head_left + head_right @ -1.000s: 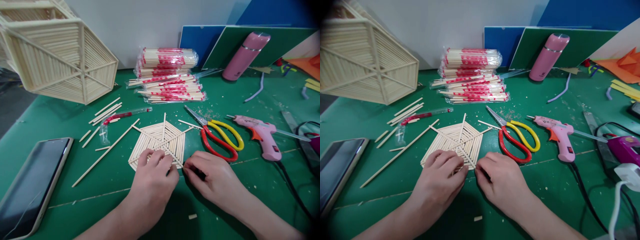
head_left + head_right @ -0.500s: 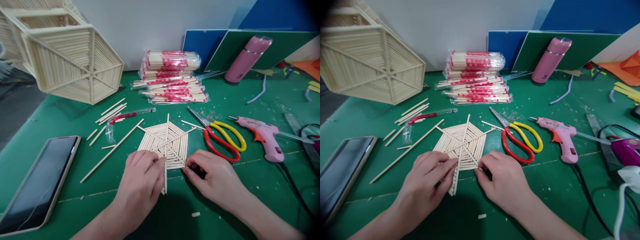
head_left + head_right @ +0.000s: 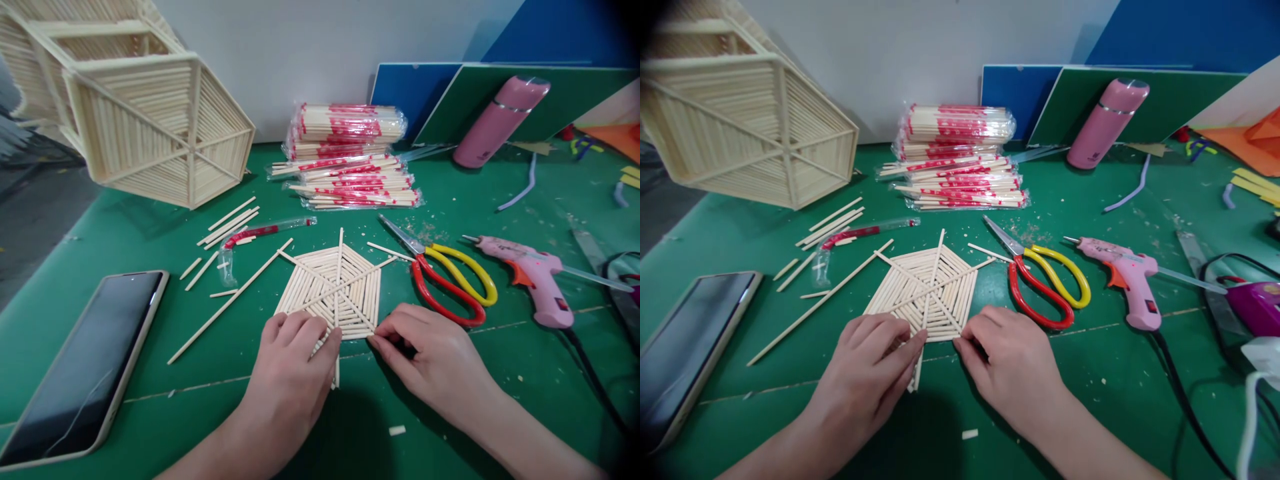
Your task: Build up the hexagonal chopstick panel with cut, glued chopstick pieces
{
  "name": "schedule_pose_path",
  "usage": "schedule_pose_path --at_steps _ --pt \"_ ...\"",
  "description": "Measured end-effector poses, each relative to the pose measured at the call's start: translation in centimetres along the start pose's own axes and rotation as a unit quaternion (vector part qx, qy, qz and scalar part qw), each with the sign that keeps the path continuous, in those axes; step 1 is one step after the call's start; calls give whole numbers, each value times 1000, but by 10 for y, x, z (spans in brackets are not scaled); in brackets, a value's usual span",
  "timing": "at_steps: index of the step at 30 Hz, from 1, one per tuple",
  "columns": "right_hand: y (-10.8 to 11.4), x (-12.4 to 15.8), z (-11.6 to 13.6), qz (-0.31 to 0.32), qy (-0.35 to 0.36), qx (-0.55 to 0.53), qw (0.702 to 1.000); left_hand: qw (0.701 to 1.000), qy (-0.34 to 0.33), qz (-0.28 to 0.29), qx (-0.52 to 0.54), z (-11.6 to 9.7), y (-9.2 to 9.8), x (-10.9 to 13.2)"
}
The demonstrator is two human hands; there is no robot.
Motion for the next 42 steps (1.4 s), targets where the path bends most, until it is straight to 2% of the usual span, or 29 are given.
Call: schedule_pose_path --at_steps 18,23,27,33,39,42 --pt "3 -1 8 -26 37 11 999 1000 7 17 -1 1 -1 -1" --pt "1 -1 7 -17 33 18 999 1000 -1 7 -4 0 0 -1" --pt "6 1 4 -21 11 -10 1000 999 19 -1 26 1 3 -2" --pt "35 5 -12 -139 -52 -73 986 996 44 -42 63 2 18 -7" --pt "49 5 -17 -188 -86 -84 975 986 70 -132 70 2 38 -17" --pt "56 8 -21 -216 -92 -74 969 978 57 -189 70 -1 45 -19"
Point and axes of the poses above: each hand's wrist, its own x-axis away from the middle knuckle, its own y-axis out of the back of the hand, z = x × y, the point moved 10 cm from there along -x, towards the middle knuckle, and after that the axes turned 9 degrees about -z, right-handed, at the moved point
